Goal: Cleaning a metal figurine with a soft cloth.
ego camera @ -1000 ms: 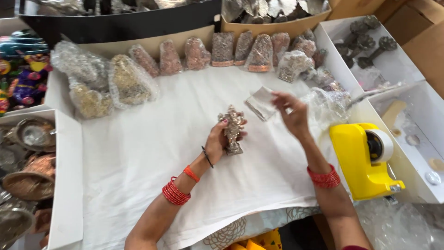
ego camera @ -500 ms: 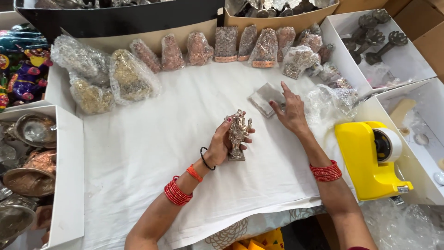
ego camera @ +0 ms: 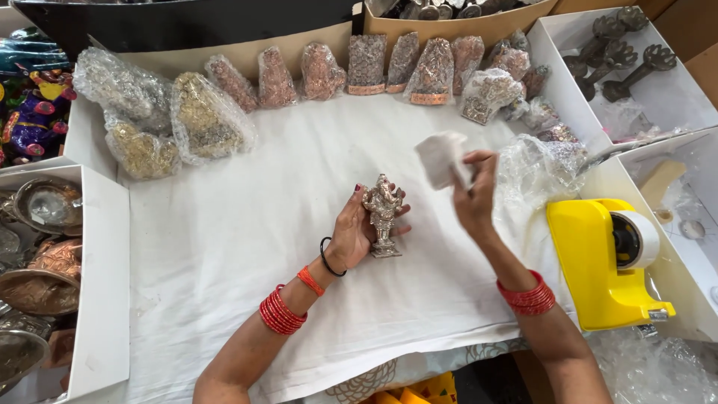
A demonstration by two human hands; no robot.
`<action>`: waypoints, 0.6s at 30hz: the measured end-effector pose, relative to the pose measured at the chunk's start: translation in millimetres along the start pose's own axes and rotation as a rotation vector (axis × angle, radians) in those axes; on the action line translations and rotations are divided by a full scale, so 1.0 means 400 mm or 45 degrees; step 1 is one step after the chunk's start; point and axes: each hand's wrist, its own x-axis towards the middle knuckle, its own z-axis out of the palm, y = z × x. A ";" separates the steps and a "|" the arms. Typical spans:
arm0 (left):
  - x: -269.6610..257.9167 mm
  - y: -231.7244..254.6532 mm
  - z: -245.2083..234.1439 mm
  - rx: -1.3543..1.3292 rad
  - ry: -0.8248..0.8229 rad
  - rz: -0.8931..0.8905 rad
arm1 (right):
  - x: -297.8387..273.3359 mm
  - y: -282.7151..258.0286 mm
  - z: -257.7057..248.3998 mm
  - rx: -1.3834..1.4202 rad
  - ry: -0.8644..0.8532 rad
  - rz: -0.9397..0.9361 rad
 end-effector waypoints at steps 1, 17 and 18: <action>-0.002 0.001 0.003 -0.001 0.003 0.006 | -0.008 -0.056 0.023 0.003 -0.006 -0.001; -0.025 -0.050 0.019 0.329 -0.092 0.208 | -0.049 -0.295 0.132 -0.285 -0.633 -0.323; -0.026 -0.046 0.025 0.353 -0.091 0.245 | -0.053 -0.284 0.133 -0.212 -0.608 -0.276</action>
